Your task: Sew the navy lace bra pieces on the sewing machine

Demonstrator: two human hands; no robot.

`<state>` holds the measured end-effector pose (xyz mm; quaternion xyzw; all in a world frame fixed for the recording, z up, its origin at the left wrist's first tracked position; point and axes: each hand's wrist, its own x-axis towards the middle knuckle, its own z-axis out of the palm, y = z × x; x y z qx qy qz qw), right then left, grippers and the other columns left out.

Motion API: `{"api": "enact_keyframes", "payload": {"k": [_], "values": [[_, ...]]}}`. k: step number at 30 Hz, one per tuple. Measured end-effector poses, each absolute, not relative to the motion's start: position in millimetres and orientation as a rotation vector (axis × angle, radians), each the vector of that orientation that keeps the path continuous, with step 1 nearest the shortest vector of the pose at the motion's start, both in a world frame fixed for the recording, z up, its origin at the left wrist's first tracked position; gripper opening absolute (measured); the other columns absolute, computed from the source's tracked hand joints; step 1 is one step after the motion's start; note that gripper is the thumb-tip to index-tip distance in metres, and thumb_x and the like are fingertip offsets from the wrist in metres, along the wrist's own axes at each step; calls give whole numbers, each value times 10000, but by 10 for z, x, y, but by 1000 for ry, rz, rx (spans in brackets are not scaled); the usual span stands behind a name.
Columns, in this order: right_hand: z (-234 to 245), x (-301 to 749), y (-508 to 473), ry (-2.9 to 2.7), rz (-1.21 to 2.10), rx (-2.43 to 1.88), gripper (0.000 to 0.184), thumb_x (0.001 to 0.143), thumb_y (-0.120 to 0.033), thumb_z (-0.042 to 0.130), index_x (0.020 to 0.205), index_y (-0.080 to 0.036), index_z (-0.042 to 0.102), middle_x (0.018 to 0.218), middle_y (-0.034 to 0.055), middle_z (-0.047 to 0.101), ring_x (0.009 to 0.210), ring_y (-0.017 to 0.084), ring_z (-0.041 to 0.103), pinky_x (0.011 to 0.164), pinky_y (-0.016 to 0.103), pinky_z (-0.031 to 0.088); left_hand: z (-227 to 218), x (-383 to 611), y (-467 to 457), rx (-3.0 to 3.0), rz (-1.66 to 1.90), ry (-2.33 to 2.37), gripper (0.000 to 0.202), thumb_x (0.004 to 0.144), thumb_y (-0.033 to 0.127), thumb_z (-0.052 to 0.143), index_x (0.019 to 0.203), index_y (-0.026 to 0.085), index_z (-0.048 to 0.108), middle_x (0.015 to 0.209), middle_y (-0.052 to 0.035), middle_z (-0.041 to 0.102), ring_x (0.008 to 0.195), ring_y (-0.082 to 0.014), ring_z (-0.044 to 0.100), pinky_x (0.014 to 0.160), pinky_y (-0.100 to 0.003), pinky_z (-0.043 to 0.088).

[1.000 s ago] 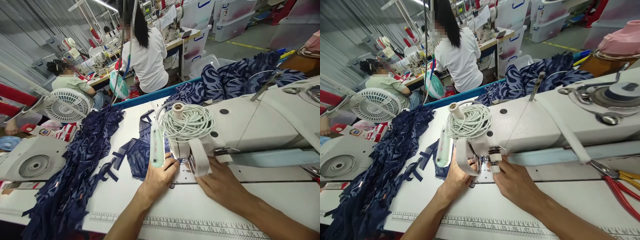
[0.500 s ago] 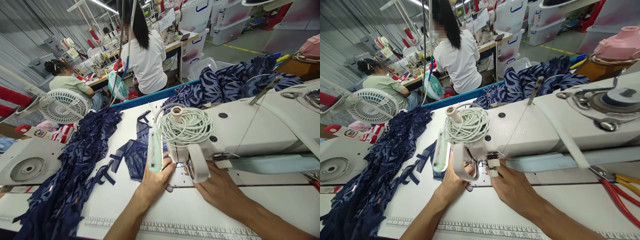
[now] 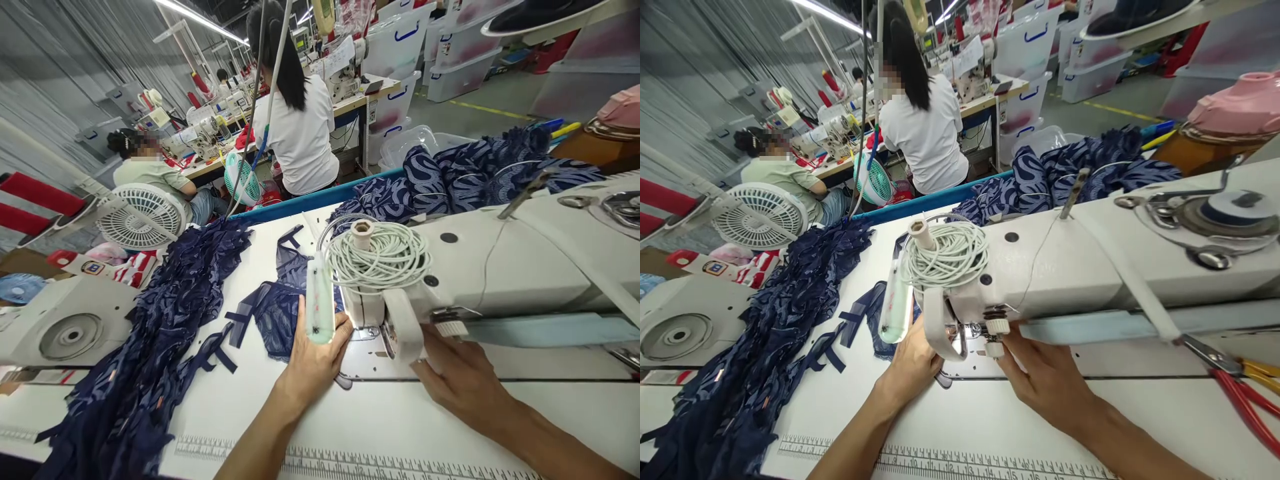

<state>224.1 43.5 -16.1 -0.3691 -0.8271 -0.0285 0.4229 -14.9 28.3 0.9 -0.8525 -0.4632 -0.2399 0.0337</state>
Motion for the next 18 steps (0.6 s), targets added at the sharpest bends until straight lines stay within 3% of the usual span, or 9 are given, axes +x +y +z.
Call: {"api": "enact_keyframes", "payload": {"k": [3, 7, 12, 18], "values": [[-264, 2266, 475, -2071, -49, -963, 237, 928, -81, 396, 994, -196, 594, 566, -50, 575, 397, 104, 433, 434, 270, 308, 14, -146, 284, -2632, -695, -1460, 322, 897, 57, 510, 1161, 201, 626, 957, -61, 690, 969, -236, 643, 1025, -573, 456], [-354, 2284, 513, -2083, -40, -1016, 271, 932, -102, 360, 937, -215, 607, 468, -65, 464, 379, 125, 406, 441, 282, 286, 12, -139, 295, -2627, -697, -1472, 297, 922, 82, 511, 1155, 214, 638, 966, -59, 703, 973, -233, 646, 1055, -619, 424], [-293, 2264, 510, -2088, -43, -1006, 273, 960, -129, 359, 997, -195, 622, 608, -11, 615, 458, 138, 505, 472, 282, 346, 22, -145, 285, -2678, -720, -1503, 299, 962, 111, 483, 1186, 234, 638, 989, -51, 715, 981, -222, 643, 1096, -651, 373], [-215, 2251, 492, -2081, -120, -991, 251, 963, -128, 396, 1053, -176, 626, 719, 37, 689, 573, 170, 600, 585, 303, 425, 53, -151, 276, -2699, -769, -1537, 249, 974, 124, 491, 1130, 241, 646, 1069, -31, 708, 1047, -194, 629, 1178, -596, 271]]}}
